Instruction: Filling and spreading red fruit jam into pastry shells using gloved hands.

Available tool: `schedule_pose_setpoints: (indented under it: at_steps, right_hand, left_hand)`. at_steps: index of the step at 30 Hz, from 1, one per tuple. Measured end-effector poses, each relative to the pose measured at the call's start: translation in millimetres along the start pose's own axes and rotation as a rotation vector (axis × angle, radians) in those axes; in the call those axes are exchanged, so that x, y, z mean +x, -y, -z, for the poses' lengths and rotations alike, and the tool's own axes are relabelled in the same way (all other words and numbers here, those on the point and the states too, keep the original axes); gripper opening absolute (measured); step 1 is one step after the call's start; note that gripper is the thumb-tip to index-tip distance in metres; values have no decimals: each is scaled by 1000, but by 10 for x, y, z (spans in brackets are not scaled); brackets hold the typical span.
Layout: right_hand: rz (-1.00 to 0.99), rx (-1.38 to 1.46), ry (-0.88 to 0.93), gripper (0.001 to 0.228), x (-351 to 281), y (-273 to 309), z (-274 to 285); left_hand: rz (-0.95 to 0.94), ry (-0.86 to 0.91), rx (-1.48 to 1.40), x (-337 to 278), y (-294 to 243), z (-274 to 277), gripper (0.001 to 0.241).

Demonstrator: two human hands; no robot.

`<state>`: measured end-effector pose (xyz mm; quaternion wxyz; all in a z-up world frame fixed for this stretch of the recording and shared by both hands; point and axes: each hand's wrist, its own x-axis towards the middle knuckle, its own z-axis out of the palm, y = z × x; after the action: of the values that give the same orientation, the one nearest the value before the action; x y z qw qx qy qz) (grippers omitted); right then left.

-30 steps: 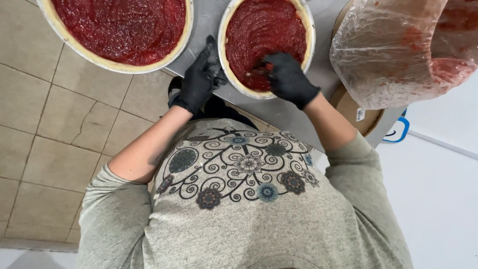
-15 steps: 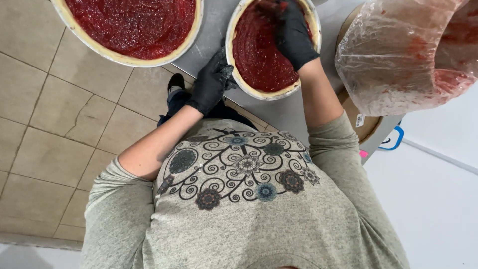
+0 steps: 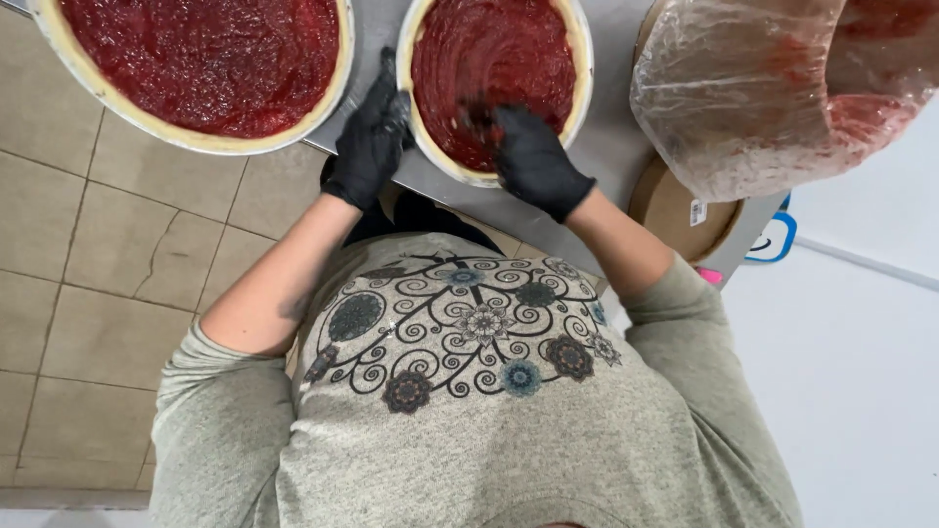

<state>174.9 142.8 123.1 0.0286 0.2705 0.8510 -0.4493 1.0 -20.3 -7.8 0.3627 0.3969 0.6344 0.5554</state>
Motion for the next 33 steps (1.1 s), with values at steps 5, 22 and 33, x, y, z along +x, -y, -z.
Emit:
schedule_pose_setpoints:
  at_steps: [5,22,33]
  right_hand:
    - [-240,-164,237,51,-181,-120,294]
    - [-262,455,252,40,-283,-474,302]
    - [287,-478,-235,43,379,-540,569]
  left_hand:
    - [-258,-144,278,65,-107,123,64]
    - [411,45,-520,63,-353,129,58]
    - [204,98,-249,93,-50,181,48]
